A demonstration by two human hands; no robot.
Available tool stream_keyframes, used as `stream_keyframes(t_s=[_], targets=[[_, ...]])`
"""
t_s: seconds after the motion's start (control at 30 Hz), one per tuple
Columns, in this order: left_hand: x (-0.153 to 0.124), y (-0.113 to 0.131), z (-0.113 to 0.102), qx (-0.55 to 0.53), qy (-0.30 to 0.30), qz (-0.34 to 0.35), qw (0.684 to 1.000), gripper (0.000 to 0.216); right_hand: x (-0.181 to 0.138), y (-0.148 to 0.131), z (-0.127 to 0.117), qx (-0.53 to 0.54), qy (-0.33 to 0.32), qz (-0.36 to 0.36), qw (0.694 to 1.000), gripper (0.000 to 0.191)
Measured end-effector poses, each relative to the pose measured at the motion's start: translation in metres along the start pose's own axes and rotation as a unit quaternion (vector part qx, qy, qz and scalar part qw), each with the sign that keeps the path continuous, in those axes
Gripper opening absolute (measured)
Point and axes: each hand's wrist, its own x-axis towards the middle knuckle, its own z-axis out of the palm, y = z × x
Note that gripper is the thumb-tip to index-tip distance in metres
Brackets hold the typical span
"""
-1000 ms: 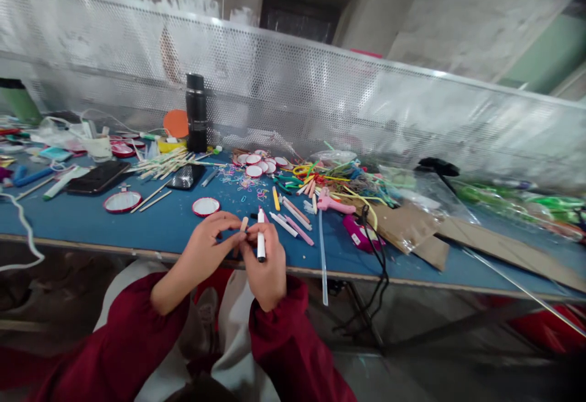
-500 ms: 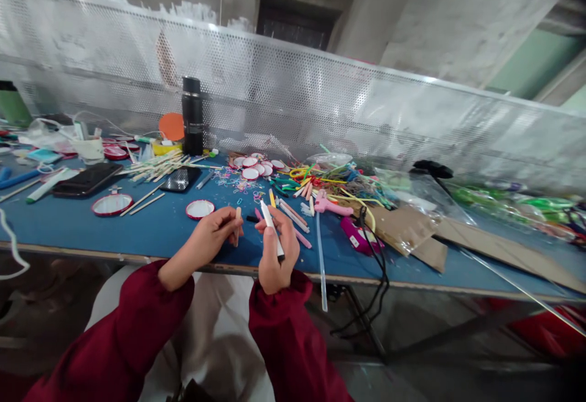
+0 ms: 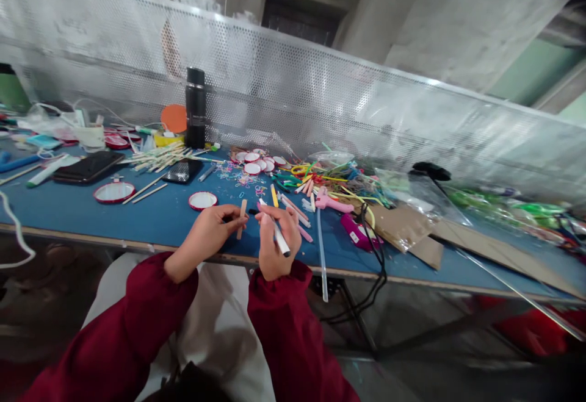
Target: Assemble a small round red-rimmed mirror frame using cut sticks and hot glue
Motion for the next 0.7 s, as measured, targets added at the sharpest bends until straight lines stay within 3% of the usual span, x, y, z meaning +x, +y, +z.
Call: stream_keyframes(t_s=[0.17,0.27,0.7], targets=[[-0.0001,-0.0017,-0.0009,0.017,-0.006,0.008,1.0,0.027,-0.0034,-0.0016,0.0043,-0.024,0.022,0.016,0.999,0.014],[-0.0005,-0.0016,-0.0013,0.018,-0.009,0.016,1.0,0.027,-0.0039,-0.0016,0.0054,-0.043,0.028,-0.016,0.999,0.001],[-0.0025,0.0,-0.0015,0.041,-0.011,0.03,0.999,0.031,-0.0052,0.0032,0.0068,-0.048,0.015,-0.05,0.997,0.009]])
